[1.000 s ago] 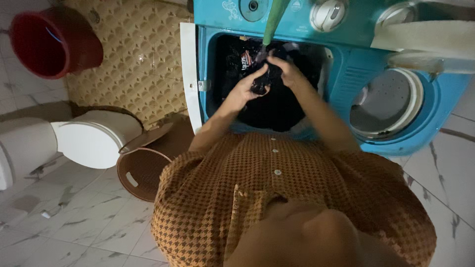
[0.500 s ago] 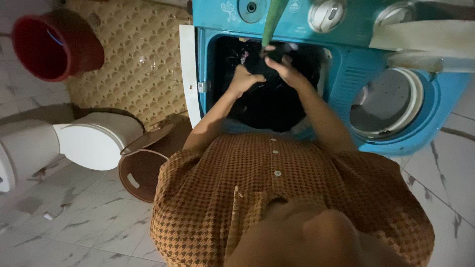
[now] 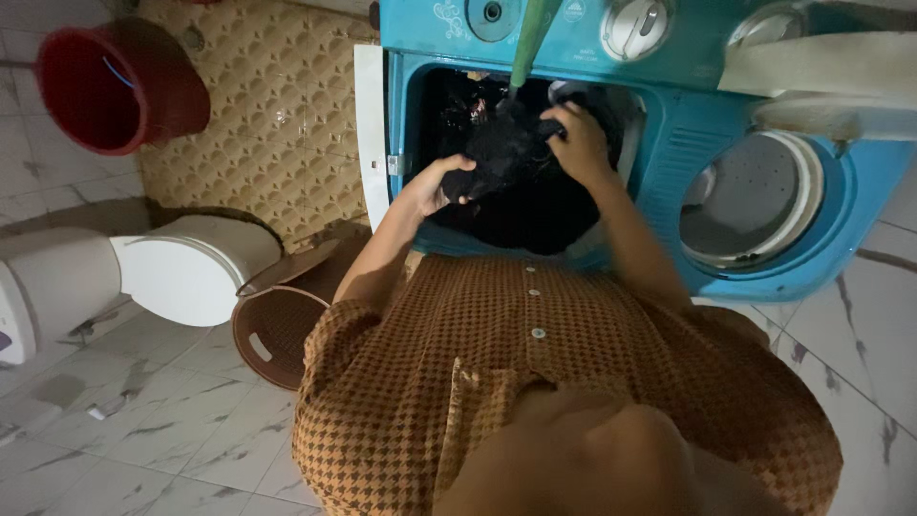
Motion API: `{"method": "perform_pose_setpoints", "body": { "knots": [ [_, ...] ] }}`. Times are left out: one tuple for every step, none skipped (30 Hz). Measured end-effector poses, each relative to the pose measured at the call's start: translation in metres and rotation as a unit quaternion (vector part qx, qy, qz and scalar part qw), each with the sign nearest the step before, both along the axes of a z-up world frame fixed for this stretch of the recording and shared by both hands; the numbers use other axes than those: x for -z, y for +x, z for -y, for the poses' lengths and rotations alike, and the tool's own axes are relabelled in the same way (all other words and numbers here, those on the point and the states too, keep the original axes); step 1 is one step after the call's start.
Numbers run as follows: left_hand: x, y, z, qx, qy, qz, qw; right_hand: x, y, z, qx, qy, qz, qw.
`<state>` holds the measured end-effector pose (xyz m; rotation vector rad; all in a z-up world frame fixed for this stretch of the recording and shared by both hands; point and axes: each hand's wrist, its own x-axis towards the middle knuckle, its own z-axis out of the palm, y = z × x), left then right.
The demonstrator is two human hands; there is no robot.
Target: The person washes clothes by hand in a twin-tub washing machine. They add detergent, agitate and rinse various garments in the wash tub, then transfer them to the spin tub. The process is repeated for multiple items.
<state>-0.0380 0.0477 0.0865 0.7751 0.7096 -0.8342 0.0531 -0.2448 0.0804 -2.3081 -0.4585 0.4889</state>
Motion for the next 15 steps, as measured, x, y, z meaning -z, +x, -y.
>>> {"method": "perform_pose_setpoints", "body": {
  "knots": [
    [0.002, -0.002, -0.003, 0.014, -0.002, 0.013, 1.000, -0.007, 0.000, 0.001, 0.011, 0.011, 0.019, 1.000],
    [0.005, -0.004, -0.004, 0.029, -0.005, 0.027, 0.999, -0.013, 0.001, 0.004, -0.017, 0.053, 0.005, 0.998],
    [0.009, -0.005, -0.004, 0.030, 0.019, 0.028, 0.999, -0.020, 0.004, 0.010, -0.044, 0.094, -0.009, 0.995],
    [0.014, -0.006, -0.005, 0.031, 0.044, 0.029, 0.998, -0.025, 0.005, 0.014, -0.071, 0.136, -0.023, 0.988],
    [0.020, -0.006, -0.005, 0.032, 0.069, 0.029, 0.997, -0.029, 0.006, 0.017, -0.074, 0.120, -0.061, 0.988],
    [0.027, -0.006, -0.004, 0.038, 0.132, 0.042, 0.990, -0.032, 0.006, 0.021, -0.078, 0.105, -0.099, 0.986],
    [0.035, -0.005, 0.001, 0.043, 0.194, 0.055, 0.979, -0.034, 0.006, 0.023, -0.082, 0.089, -0.137, 0.983],
    [0.043, -0.003, 0.005, 0.048, 0.255, 0.069, 0.963, -0.034, 0.004, 0.023, -0.068, 0.085, -0.116, 0.987],
    [0.050, -0.002, 0.008, 0.062, 0.261, 0.121, 0.956, -0.034, 0.001, 0.023, -0.054, 0.080, -0.094, 0.991],
    [0.057, -0.001, 0.012, 0.076, 0.266, 0.172, 0.946, -0.033, -0.001, 0.024, -0.040, 0.076, -0.074, 0.994],
    [0.062, 0.000, 0.016, 0.089, 0.270, 0.222, 0.933, -0.032, -0.002, 0.025, -0.023, 0.098, -0.032, 0.994],
    [0.065, 0.003, 0.021, 0.089, 0.266, 0.195, 0.940, -0.030, -0.003, 0.027, -0.006, 0.120, 0.010, 0.993],
    [0.066, 0.007, 0.026, 0.088, 0.262, 0.167, 0.947, -0.029, -0.003, 0.027, 0.010, 0.142, 0.052, 0.988],
    [0.066, 0.010, 0.031, 0.089, 0.256, 0.139, 0.952, -0.030, -0.005, 0.029, 0.022, 0.200, 0.017, 0.979],
    [0.064, 0.014, 0.035, 0.090, 0.240, 0.122, 0.959, -0.032, -0.009, 0.031, 0.033, 0.257, -0.017, 0.966]
  ]
}}
